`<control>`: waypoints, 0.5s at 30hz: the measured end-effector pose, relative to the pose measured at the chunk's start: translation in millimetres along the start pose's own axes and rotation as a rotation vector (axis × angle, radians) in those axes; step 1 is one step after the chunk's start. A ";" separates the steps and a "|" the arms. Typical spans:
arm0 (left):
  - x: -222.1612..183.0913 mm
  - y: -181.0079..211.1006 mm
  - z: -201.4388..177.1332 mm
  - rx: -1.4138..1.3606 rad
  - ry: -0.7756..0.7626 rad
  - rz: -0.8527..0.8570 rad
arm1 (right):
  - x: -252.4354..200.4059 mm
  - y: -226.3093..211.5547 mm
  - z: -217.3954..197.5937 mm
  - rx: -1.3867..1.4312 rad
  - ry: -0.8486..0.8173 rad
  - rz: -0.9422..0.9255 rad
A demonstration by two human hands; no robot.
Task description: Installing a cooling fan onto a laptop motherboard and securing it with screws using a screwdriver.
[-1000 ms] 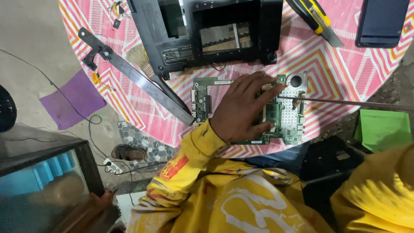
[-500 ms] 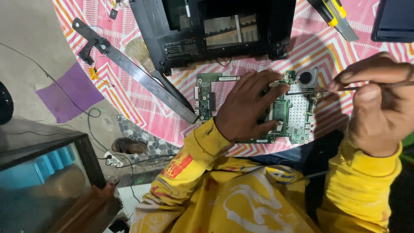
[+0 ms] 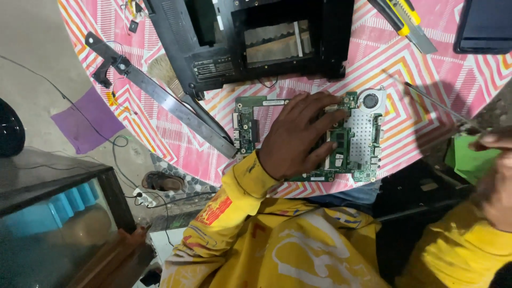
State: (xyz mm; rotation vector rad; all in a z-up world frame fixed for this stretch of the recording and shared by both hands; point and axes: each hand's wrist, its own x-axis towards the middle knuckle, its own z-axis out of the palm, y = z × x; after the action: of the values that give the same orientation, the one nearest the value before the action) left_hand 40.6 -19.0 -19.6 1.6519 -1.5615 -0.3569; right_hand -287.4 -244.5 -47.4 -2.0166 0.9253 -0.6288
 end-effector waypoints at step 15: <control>-60.6 43.2 -24.2 0.339 -0.053 -0.217 | 4.3 -47.6 119.7 -0.216 0.159 -0.635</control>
State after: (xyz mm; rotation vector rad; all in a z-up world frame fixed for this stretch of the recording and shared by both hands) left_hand 15.6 50.2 6.9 2.0978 -1.5476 -0.2591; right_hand -183.2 -173.0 -72.9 -2.4994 0.4330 -1.0794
